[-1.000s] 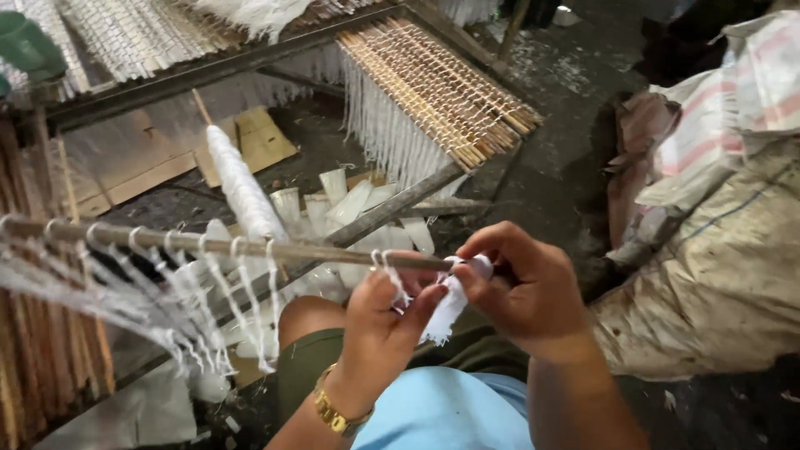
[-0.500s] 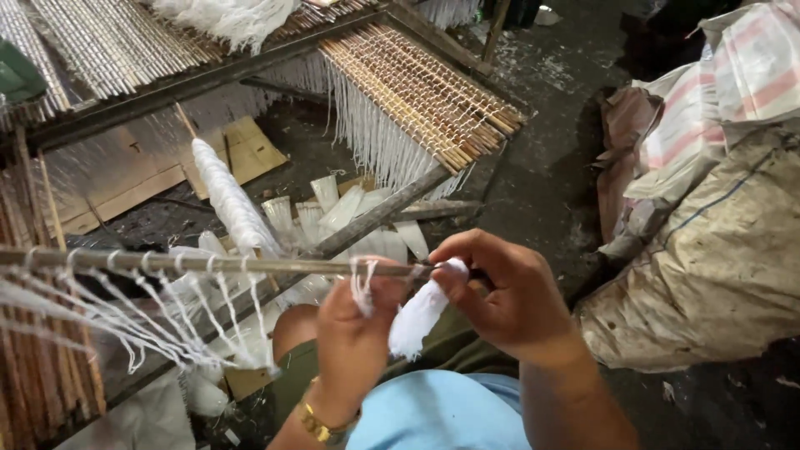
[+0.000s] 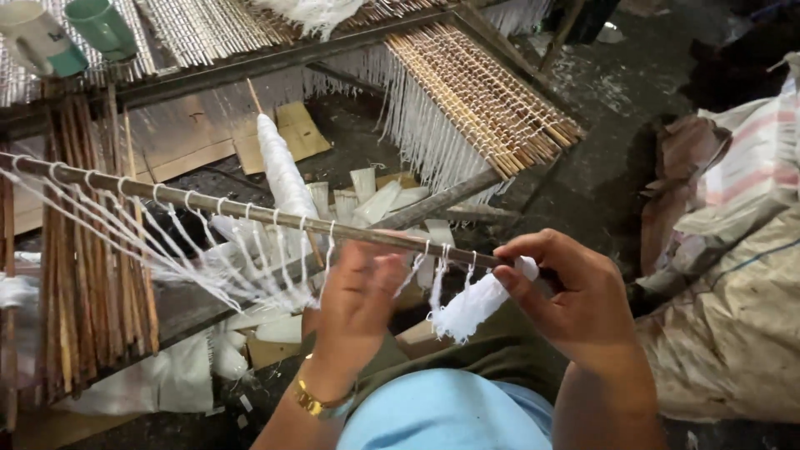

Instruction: The person ties white fiber bundles onto wooden sticks using a thin white string. They wrap the string around the base of the fibers and the stick, then secure it with knots. The finished bundles are placed on a nearby rack.

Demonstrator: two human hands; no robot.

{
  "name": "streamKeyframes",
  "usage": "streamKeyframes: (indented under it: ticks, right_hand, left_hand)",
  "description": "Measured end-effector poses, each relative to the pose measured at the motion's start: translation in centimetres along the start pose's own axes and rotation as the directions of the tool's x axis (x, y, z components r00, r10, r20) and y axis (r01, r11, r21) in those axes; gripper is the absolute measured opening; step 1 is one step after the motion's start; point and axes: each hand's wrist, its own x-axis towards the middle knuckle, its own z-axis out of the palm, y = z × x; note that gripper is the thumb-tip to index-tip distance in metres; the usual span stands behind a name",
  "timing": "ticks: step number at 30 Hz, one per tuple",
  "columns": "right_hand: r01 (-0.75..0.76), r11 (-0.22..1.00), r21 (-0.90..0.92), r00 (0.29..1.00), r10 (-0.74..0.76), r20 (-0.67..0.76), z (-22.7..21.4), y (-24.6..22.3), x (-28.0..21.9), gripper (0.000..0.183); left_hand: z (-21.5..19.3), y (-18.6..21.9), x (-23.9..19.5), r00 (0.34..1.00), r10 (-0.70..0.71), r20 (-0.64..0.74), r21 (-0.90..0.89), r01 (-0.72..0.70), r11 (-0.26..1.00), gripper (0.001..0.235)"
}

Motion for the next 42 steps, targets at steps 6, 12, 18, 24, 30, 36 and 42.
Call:
streamKeyframes:
  ticks: [6, 12, 18, 24, 30, 36, 42]
  right_hand:
    - [0.005, 1.000, -0.002, 1.000, -0.005, 0.013, -0.1, 0.3, -0.1, 0.010]
    - [-0.004, 0.999, 0.048, 1.000, 0.003, 0.011, 0.0, 0.6, -0.1, 0.012]
    - [-0.012, 0.998, 0.069, 1.000, 0.011, 0.006, 0.5, 0.0, 0.1, 0.012]
    - [0.022, 0.999, 0.043, 0.999, -0.021, -0.024, 0.4, -0.9, 0.3, 0.011]
    - [-0.065, 0.992, -0.107, 0.996, 0.057, -0.073, -0.1, 0.5, 0.2, 0.010]
    - [0.031, 0.983, -0.182, 0.997, -0.044, -0.067, -2.0, 0.8, 1.4, 0.008]
    - [-0.033, 0.996, -0.082, 0.988, 0.020, -0.153, -4.8, 0.6, 3.1, 0.009]
  left_hand:
    - [0.5, 0.2, -0.6, 0.989, -0.079, 0.124, -0.035, 0.084, 0.996, 0.015]
    - [-0.1, -1.1, -0.1, 0.970, -0.224, -0.099, -0.223, 0.198, 0.954, 0.012]
    - [3.7, -1.1, -0.4, 0.971, -0.008, 0.237, -0.924, 0.228, 0.307, 0.011]
    - [5.8, 1.7, 0.7, 0.911, -0.352, 0.215, -0.976, 0.209, -0.056, 0.041]
    - [5.6, 3.1, 1.6, 0.925, -0.377, -0.043, -0.990, 0.012, 0.144, 0.030]
    - [5.1, -2.7, 0.0, 0.980, -0.184, 0.080, -0.979, 0.113, 0.171, 0.022]
    - [1.1, -15.4, -7.0, 0.801, -0.565, 0.198, -0.863, 0.416, 0.287, 0.043]
